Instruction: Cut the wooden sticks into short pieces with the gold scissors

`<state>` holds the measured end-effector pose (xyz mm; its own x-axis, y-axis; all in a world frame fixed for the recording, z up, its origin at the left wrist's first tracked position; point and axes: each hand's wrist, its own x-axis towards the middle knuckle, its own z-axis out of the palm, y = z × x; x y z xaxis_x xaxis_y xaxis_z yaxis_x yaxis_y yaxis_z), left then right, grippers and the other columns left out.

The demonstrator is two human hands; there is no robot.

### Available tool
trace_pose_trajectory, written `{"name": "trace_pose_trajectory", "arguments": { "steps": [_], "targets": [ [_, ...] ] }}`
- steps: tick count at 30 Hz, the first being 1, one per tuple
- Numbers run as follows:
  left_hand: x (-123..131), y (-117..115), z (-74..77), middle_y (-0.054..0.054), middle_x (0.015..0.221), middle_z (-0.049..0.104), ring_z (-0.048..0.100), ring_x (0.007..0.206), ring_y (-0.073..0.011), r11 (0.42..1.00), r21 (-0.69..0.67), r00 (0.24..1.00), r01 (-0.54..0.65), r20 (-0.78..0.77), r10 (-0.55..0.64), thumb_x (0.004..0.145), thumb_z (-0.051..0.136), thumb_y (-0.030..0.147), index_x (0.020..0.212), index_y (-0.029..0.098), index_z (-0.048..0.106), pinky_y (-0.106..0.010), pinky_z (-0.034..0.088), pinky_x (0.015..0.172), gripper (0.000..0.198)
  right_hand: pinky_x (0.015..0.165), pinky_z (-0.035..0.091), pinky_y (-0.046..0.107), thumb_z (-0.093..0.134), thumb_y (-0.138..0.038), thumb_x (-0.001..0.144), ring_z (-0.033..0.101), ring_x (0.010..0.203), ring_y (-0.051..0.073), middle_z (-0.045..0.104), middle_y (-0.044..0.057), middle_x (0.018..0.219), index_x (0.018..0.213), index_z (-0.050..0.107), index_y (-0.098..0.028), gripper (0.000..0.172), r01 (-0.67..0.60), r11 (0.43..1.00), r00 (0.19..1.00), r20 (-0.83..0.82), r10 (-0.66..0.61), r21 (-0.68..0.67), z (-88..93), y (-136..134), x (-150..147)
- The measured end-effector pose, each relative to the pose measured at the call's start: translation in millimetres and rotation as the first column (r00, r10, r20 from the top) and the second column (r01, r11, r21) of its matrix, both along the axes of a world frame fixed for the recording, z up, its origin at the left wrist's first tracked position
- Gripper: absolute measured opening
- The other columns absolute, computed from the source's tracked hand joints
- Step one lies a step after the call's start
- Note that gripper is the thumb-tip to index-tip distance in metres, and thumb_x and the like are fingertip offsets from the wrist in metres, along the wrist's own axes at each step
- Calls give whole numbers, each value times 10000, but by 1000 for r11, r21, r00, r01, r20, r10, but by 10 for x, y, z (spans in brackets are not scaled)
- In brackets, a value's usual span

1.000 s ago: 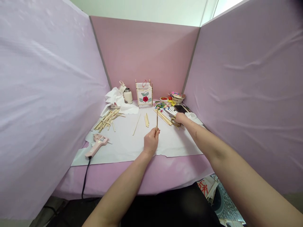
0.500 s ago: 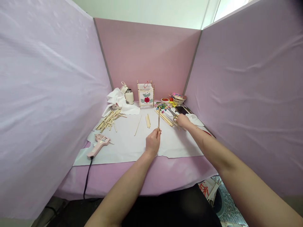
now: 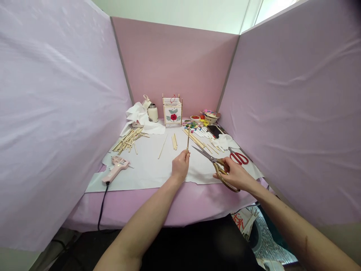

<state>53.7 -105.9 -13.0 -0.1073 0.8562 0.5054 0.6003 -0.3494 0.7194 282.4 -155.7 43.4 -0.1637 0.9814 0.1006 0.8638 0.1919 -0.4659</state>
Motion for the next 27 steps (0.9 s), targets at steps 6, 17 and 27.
{"name": "trace_pose_trajectory", "arguments": {
  "steps": [6, 17, 27],
  "targets": [
    [0, -11, 8, -21, 832, 680, 604, 705, -131, 1000, 2, 998, -19, -66, 19, 913, 412, 284, 930, 210, 606, -228, 403, 656, 208, 499, 328, 242, 672, -638, 602, 577, 682, 190, 616, 20, 805, 945, 501, -233, 558, -19, 996, 993, 119, 8, 91, 144, 10, -162],
    [2, 3, -24, -12, 718, 638, 571, 645, -130, 1000, 6, 995, -31, -92, 31, 910, 416, 288, 871, 201, 609, -230, 384, 638, 216, 505, 285, 254, 688, -621, 587, 593, 696, 216, 626, 36, 792, 934, 538, -224, 548, -38, 996, 985, 173, 23, 81, 282, 88, -288],
    [5, -5, -4, -14, 727, 645, 576, 650, -130, 1000, 5, 994, -21, -107, 22, 912, 411, 280, 896, 199, 616, -227, 375, 629, 221, 498, 290, 254, 667, -655, 598, 595, 698, 217, 631, 33, 776, 941, 520, -223, 570, -46, 996, 981, 192, 30, 77, 309, 111, -320]
  ]
}}
